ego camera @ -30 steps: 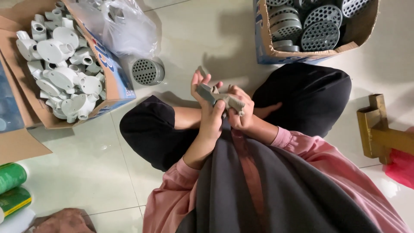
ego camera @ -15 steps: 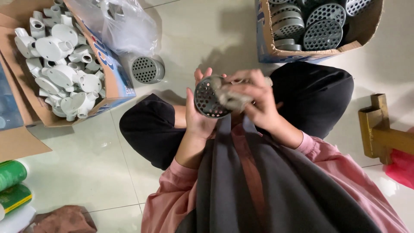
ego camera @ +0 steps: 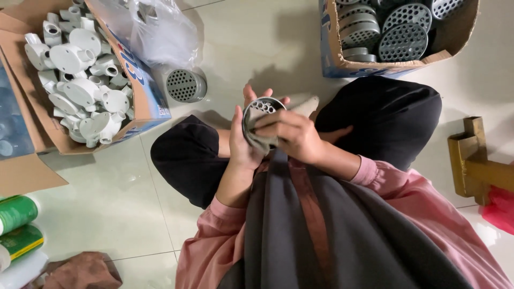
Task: The person sits on the floor and wipes multiple small gray perforated cylindrical parts with a cloth. They pick up each part from a cardboard box, wipe it thoroughly, and place it on the floor beside them. The task continues with repeated handling of similar parts.
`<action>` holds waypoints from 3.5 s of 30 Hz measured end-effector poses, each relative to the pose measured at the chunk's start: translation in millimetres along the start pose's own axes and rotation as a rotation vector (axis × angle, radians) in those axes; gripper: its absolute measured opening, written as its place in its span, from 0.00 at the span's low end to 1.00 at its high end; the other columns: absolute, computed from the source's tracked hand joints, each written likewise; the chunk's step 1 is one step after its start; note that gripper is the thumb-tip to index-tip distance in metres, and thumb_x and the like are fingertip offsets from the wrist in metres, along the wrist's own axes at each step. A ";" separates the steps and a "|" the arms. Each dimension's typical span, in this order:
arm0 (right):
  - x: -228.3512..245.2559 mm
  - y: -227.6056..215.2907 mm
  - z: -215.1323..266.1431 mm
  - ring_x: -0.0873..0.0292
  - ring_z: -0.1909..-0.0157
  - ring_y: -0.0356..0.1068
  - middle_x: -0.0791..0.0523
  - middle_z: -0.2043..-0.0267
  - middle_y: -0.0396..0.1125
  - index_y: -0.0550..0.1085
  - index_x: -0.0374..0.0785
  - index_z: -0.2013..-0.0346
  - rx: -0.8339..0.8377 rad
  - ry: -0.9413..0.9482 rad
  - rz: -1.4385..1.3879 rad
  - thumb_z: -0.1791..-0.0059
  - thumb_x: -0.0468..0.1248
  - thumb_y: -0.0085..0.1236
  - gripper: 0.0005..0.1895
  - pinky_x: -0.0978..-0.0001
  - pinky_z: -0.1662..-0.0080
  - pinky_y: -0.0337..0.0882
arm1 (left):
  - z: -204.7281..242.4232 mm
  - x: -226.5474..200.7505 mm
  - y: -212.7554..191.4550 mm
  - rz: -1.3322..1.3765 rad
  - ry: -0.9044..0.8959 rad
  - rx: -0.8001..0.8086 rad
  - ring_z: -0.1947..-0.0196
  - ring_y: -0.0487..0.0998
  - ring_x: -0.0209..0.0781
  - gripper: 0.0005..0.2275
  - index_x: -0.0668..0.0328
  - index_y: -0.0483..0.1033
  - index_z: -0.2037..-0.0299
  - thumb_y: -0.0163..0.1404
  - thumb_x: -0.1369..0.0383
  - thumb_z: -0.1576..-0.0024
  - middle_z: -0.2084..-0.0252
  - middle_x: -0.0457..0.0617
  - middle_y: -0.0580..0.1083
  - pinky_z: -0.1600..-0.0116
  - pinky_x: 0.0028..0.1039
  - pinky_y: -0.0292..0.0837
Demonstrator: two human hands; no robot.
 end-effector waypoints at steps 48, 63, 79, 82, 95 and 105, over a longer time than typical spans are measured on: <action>14.6 10.8 -20.3 0.45 0.55 0.74 0.53 0.53 0.75 0.81 0.38 0.58 0.078 -0.037 0.130 0.53 0.21 0.47 0.18 0.54 0.52 0.74 | 0.0 -28.6 1.6 -0.278 0.300 -0.073 0.40 0.76 0.57 0.29 0.63 0.56 0.27 0.33 0.49 0.31 0.33 0.69 0.66 0.35 0.45 0.73; 15.9 0.1 -49.9 0.39 0.51 0.73 0.47 0.48 0.72 0.79 0.36 0.59 -0.072 -0.223 0.088 0.54 0.18 0.49 0.17 0.50 0.50 0.72 | 2.4 -12.6 -2.3 -0.208 0.402 -0.236 0.46 0.78 0.42 0.20 0.58 0.69 0.36 0.36 0.55 0.29 0.41 0.56 0.75 0.40 0.36 0.77; -109.0 14.0 73.0 0.52 0.51 0.69 0.43 0.53 0.68 0.75 0.31 0.51 -0.097 1.026 -0.666 0.57 0.25 0.53 0.20 0.54 0.46 0.69 | 18.6 -46.5 16.1 -1.355 1.062 0.025 0.34 0.67 0.59 0.34 0.69 0.74 0.40 0.57 0.46 0.46 0.36 0.65 0.65 0.21 0.47 0.43; -116.3 28.4 74.1 0.50 0.60 0.74 0.47 0.62 0.70 0.73 0.31 0.54 -0.081 1.091 -0.921 0.56 0.25 0.50 0.16 0.56 0.56 0.74 | 21.2 -57.1 14.3 -1.513 1.048 0.027 0.38 0.72 0.62 0.29 0.58 0.78 0.41 0.54 0.44 0.44 0.38 0.60 0.69 0.26 0.51 0.53; -201.5 94.2 99.2 0.47 0.38 0.68 0.41 0.44 0.71 0.78 0.37 0.46 -0.087 1.641 -0.434 0.57 0.37 0.58 0.24 0.53 0.45 0.72 | 19.6 -207.7 -206.1 -2.056 0.457 -0.897 0.38 0.69 0.64 0.34 0.56 0.65 0.34 0.64 0.50 0.47 0.37 0.61 0.67 0.44 0.59 0.72; -227.2 137.1 132.5 0.42 0.34 0.63 0.39 0.41 0.66 0.69 0.42 0.34 -0.068 1.706 -0.625 0.51 0.33 0.55 0.28 0.50 0.41 0.69 | -22.5 -202.5 -235.3 -2.257 0.203 -1.022 0.32 0.60 0.51 0.43 0.53 0.56 0.31 0.67 0.45 0.51 0.34 0.53 0.62 0.37 0.50 0.66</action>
Point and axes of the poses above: each hand's wrist, its own z-axis away from the middle knuckle, its own y-axis out of the palm, x = y × z, the point moved 7 cm from there along -z, towards the middle knuckle
